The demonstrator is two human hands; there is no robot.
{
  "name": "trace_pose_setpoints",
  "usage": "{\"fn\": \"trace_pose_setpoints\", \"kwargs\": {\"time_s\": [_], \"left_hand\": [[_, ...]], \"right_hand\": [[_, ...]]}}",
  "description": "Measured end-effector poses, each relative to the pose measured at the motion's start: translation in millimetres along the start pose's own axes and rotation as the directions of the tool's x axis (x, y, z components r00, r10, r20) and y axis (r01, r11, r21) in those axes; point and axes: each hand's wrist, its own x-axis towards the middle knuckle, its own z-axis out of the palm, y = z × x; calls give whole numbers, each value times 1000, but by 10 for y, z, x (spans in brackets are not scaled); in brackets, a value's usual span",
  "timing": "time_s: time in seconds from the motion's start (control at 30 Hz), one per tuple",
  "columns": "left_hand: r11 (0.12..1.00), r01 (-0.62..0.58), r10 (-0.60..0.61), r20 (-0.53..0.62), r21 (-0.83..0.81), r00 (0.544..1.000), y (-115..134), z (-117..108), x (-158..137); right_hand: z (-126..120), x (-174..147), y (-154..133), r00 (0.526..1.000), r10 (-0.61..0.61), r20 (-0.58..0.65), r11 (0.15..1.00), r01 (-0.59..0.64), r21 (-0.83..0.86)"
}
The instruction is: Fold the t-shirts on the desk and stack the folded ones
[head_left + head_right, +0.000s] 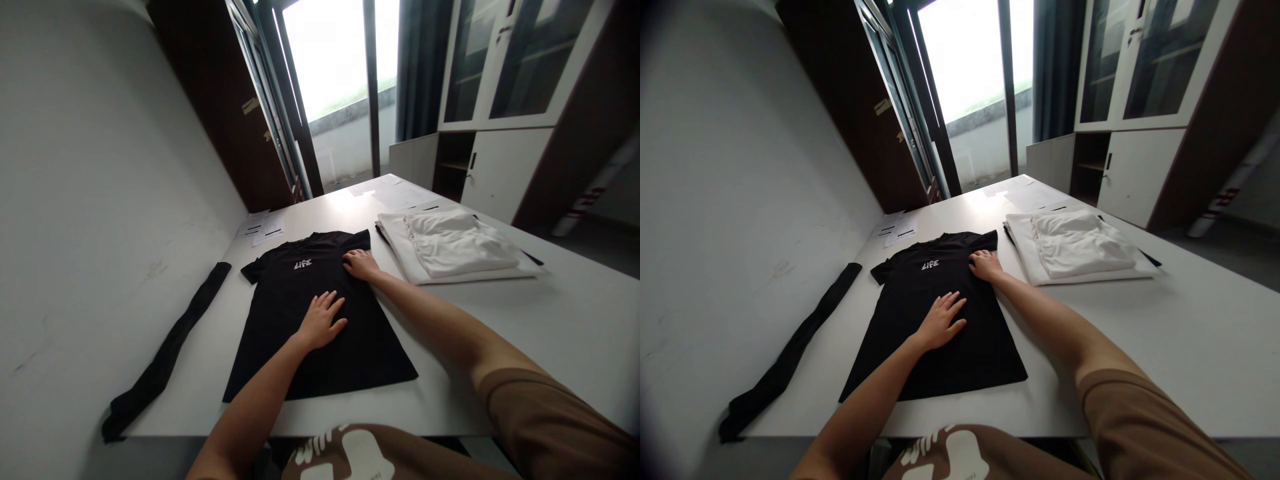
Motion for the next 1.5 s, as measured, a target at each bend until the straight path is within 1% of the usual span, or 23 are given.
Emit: {"fn": "trace_pose_setpoints", "kwargs": {"time_s": [0.57,1.5], "left_hand": [[1000,-1,1,1,0,1000,-6,4,-1],[1000,6,-6,10,-6,1000,-9,2,3]], "right_hand": [[3,-1,1,1000,1,9,1000,-1,-16],[-22,-3,-10,1000,10,28,1000,-10,3]]}}
